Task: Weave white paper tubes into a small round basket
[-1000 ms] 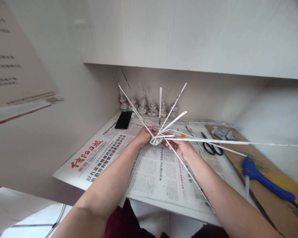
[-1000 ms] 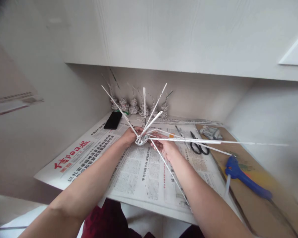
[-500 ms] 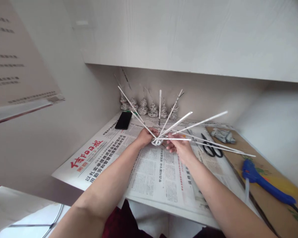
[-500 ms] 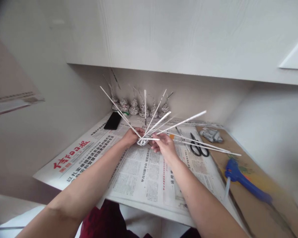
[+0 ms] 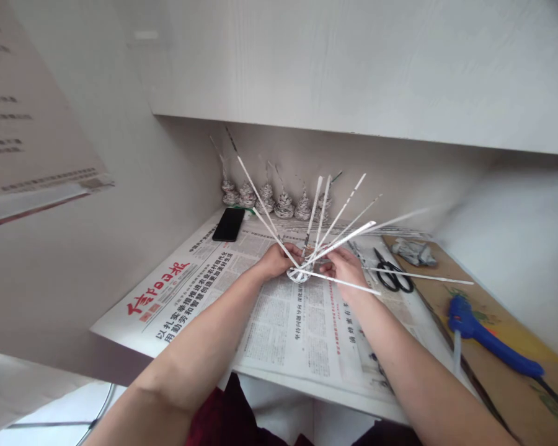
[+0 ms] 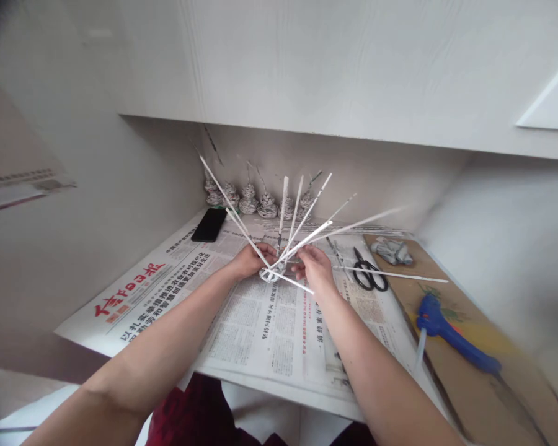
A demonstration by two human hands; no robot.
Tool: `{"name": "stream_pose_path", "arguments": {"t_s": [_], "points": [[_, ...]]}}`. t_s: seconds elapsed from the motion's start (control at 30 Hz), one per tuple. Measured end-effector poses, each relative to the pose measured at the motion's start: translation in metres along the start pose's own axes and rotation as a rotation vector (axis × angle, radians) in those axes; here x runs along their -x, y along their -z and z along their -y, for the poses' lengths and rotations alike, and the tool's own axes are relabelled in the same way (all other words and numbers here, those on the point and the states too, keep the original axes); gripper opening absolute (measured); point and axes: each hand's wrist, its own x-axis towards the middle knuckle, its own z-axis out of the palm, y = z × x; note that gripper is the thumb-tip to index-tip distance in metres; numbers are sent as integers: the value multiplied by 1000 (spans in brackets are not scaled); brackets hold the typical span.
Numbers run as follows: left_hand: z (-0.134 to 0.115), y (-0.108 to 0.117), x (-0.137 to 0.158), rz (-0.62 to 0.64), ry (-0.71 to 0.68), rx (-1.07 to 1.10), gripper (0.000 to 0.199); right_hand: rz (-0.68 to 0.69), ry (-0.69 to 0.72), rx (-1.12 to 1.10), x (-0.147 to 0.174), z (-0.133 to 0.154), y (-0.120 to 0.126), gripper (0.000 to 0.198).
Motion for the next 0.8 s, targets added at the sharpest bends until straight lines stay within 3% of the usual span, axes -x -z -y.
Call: {"name": "stream_pose_path", "arguments": {"t_s": [0.33, 0.53, 0.67, 0.8], "points": [[4, -5, 0, 80, -51, 21, 23, -12, 232, 89, 5, -4, -4, 28], [-6, -6, 4, 120, -133, 19, 30, 115, 91, -105, 7, 3, -3, 36], [-10, -8, 6, 120, -137, 17, 27, 54, 20, -164, 4, 5, -3, 45], [-6, -9, 5, 89, -140, 25, 24, -4, 42, -175, 0, 2, -2, 48]]}}
